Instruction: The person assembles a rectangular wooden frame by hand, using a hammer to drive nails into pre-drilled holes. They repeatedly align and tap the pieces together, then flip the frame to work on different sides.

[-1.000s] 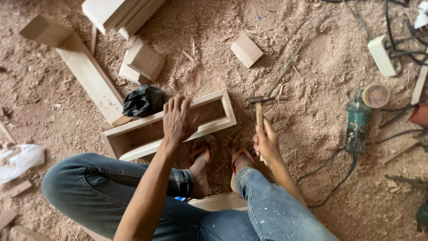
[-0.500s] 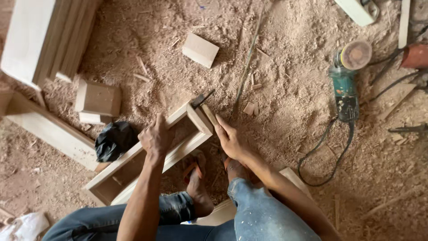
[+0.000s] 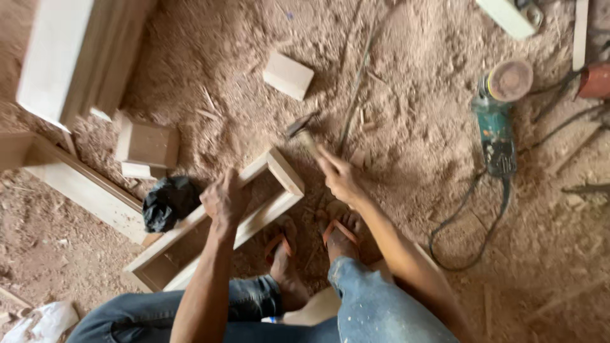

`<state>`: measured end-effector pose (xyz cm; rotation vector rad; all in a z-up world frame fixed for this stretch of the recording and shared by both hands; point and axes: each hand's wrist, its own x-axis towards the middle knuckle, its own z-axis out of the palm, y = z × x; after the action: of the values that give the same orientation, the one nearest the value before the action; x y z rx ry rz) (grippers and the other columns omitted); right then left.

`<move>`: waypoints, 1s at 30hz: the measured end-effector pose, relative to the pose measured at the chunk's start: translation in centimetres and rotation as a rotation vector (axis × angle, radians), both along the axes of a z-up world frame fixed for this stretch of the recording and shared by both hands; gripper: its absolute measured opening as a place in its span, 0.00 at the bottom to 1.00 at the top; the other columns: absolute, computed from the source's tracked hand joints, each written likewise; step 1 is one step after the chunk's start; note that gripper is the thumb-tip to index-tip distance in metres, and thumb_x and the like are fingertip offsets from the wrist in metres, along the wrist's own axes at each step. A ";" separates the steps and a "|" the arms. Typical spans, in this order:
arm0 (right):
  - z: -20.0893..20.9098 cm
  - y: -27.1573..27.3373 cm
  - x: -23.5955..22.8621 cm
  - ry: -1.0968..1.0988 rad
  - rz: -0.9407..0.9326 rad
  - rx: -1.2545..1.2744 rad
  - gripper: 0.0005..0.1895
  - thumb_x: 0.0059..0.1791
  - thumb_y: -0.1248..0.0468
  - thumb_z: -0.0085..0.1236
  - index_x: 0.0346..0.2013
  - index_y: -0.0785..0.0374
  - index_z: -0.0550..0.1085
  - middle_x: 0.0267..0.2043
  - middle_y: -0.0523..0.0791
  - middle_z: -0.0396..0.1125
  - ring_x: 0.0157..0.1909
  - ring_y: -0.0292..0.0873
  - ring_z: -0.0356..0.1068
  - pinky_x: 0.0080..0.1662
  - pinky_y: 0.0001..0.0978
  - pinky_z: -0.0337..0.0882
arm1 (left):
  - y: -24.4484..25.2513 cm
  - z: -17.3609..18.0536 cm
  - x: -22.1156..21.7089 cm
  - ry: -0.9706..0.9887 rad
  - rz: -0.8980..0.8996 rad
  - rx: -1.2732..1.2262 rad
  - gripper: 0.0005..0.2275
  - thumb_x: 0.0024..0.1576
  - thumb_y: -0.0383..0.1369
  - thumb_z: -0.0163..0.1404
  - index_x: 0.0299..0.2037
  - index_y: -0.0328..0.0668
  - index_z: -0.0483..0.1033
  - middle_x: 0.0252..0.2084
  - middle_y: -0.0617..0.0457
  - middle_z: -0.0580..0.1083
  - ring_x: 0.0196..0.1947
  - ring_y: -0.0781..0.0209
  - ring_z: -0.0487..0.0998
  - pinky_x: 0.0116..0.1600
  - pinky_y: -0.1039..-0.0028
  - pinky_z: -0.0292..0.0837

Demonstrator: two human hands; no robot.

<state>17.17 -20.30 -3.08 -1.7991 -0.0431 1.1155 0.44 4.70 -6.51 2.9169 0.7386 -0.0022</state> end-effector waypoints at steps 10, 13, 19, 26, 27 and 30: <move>0.4 0.7 -0.8 -0.039 -0.087 0.010 0.25 0.59 0.48 0.33 0.72 0.38 0.59 0.75 0.49 0.57 0.15 0.28 0.55 0.16 0.22 0.62 | 0.1 0.3 0.0 0.014 0.074 -0.051 0.08 0.55 0.37 0.54 0.43 0.52 0.75 0.25 0.53 0.77 0.15 0.61 0.69 0.17 0.66 0.64; 0.3 0.0 -2.8 0.083 0.293 -0.178 0.29 0.61 0.50 0.36 0.78 0.38 0.52 0.48 0.64 0.75 0.16 0.31 0.49 0.19 0.23 0.59 | -0.6 0.2 -1.8 0.029 0.074 -0.043 0.09 0.55 0.42 0.55 0.40 0.52 0.74 0.25 0.51 0.78 0.19 0.54 0.75 0.22 0.60 0.69; 2.5 0.0 -3.6 -0.112 -0.066 0.032 0.26 0.63 0.51 0.30 0.78 0.42 0.56 0.55 0.13 0.55 0.18 0.28 0.55 0.17 0.21 0.61 | 0.0 -0.1 -1.3 -0.083 0.083 -0.091 0.09 0.52 0.34 0.54 0.42 0.52 0.73 0.36 0.52 0.80 0.25 0.51 0.81 0.28 0.58 0.73; 4.8 1.0 -6.3 0.039 0.274 -0.022 0.32 0.58 0.50 0.33 0.78 0.35 0.43 0.15 0.36 0.50 0.12 0.31 0.50 0.13 0.24 0.60 | 0.0 -2.1 -1.7 0.145 0.124 -0.124 0.11 0.56 0.27 0.51 0.48 0.50 0.71 0.35 0.53 0.79 0.29 0.57 0.82 0.28 0.66 0.74; 4.7 1.2 -6.3 0.019 0.287 -0.024 0.32 0.59 0.49 0.33 0.78 0.36 0.42 0.15 0.35 0.50 0.12 0.31 0.50 0.13 0.24 0.60 | -0.1 -2.3 -1.7 0.122 0.126 -0.130 0.10 0.54 0.28 0.52 0.45 0.49 0.71 0.36 0.53 0.79 0.31 0.56 0.82 0.30 0.65 0.74; 4.4 1.1 -6.8 0.043 0.242 -0.070 0.32 0.58 0.48 0.32 0.78 0.35 0.43 0.15 0.35 0.52 0.12 0.31 0.51 0.13 0.24 0.60 | -0.6 -3.1 -2.5 -0.135 0.122 0.006 0.12 0.47 0.33 0.54 0.41 0.54 0.72 0.32 0.57 0.78 0.32 0.58 0.82 0.30 0.63 0.74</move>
<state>10.42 -19.17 1.32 -1.8670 -0.2030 1.3398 -2.06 4.07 -9.62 2.8376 0.8931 0.2070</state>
